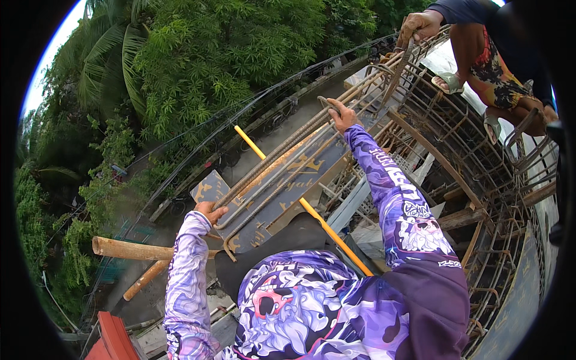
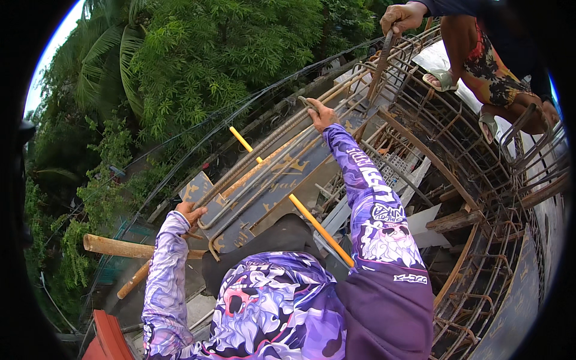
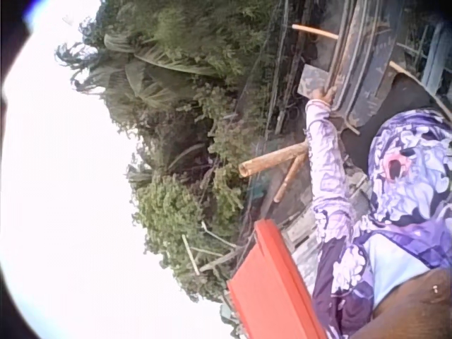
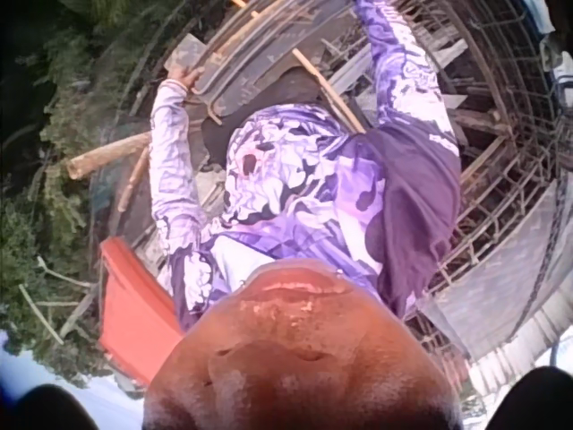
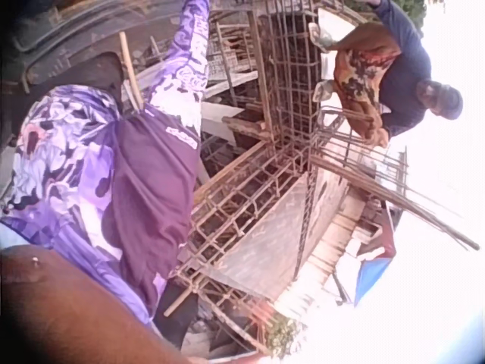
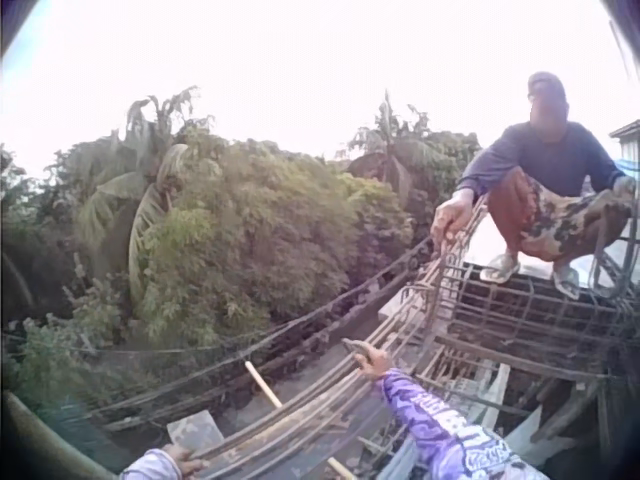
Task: The person assembles a cylindrical rebar cage by bending and tying steel bars together using a wire tie tool. They repeatedly bend bars into loops and secure them to the cage structure while working on a construction site.
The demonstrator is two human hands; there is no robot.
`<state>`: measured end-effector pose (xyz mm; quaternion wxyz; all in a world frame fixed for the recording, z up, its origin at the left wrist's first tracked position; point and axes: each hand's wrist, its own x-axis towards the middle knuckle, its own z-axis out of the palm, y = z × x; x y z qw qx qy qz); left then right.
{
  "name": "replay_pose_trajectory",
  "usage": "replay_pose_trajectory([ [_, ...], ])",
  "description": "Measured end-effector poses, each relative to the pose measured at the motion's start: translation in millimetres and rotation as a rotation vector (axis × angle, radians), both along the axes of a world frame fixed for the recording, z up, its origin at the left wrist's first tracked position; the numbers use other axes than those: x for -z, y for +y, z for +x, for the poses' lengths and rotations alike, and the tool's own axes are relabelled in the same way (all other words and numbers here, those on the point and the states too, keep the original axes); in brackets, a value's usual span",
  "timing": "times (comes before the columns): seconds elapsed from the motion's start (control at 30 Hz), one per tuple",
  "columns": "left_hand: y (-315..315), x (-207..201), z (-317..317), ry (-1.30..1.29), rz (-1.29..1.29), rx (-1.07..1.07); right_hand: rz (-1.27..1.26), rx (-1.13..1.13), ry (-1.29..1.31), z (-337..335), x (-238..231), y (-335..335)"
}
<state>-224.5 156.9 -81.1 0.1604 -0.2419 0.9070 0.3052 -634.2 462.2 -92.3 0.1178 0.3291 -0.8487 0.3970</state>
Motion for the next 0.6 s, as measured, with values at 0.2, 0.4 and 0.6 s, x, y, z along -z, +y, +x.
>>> replay_pose_trajectory([
  [0.2,5.9,-3.8,-3.6,-0.06,0.07,-0.135,-0.082,0.087,-0.067,-30.1,-17.1,16.4],
  [0.4,3.7,-4.0,-8.5,-0.073,0.001,-0.08,-0.084,0.247,0.019,-105.3,-13.4,42.9],
  [0.6,-2.1,8.2,2.5,-0.162,-0.022,-0.103,-0.162,0.923,-0.433,-107.9,-39.2,47.4],
])
